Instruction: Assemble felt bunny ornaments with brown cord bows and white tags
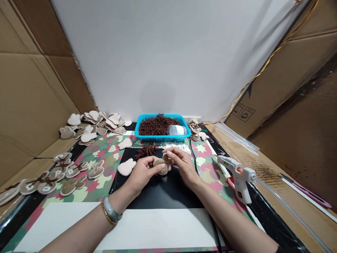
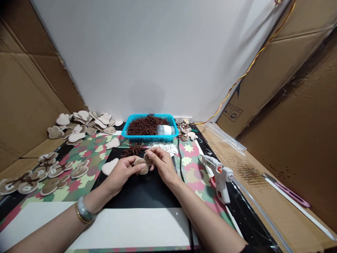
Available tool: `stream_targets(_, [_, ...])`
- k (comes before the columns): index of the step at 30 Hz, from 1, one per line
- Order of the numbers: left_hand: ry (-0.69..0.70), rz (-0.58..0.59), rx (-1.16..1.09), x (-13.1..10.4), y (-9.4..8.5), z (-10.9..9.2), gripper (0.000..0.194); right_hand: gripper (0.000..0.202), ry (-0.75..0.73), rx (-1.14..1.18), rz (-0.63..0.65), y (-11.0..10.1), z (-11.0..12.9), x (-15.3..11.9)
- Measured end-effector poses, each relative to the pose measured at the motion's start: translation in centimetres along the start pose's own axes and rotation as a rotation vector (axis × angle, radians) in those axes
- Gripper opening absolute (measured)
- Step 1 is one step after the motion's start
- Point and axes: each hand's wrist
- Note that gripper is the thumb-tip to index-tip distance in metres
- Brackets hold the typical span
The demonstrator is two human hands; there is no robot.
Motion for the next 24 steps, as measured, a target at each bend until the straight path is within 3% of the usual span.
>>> stream_targets(11, [0.151, -0.107, -0.022, -0.2, 0.5, 0.6, 0.024, 0.026, -0.043, 0.006, -0.002, 1.1, -0.2, -0.5])
stream_targets(17, [0.126, -0.209, -0.171, -0.1, 1.0, 0.6, 0.017, 0.027, -0.037, 0.092, 0.002, 2.1, -0.6, -0.9])
stream_targets(24, [0.128, -0.194, -0.212, -0.3, 0.9, 1.1, 0.014, 0.026, -0.038, 0.074, -0.005, 2.2, -0.9, -0.9])
Point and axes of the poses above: each hand's wrist, its own x-axis towards the middle knuckle, its own y-axis out of the palm, z = x × y, and after that the axes turned 14 degrees about -x, right-handed
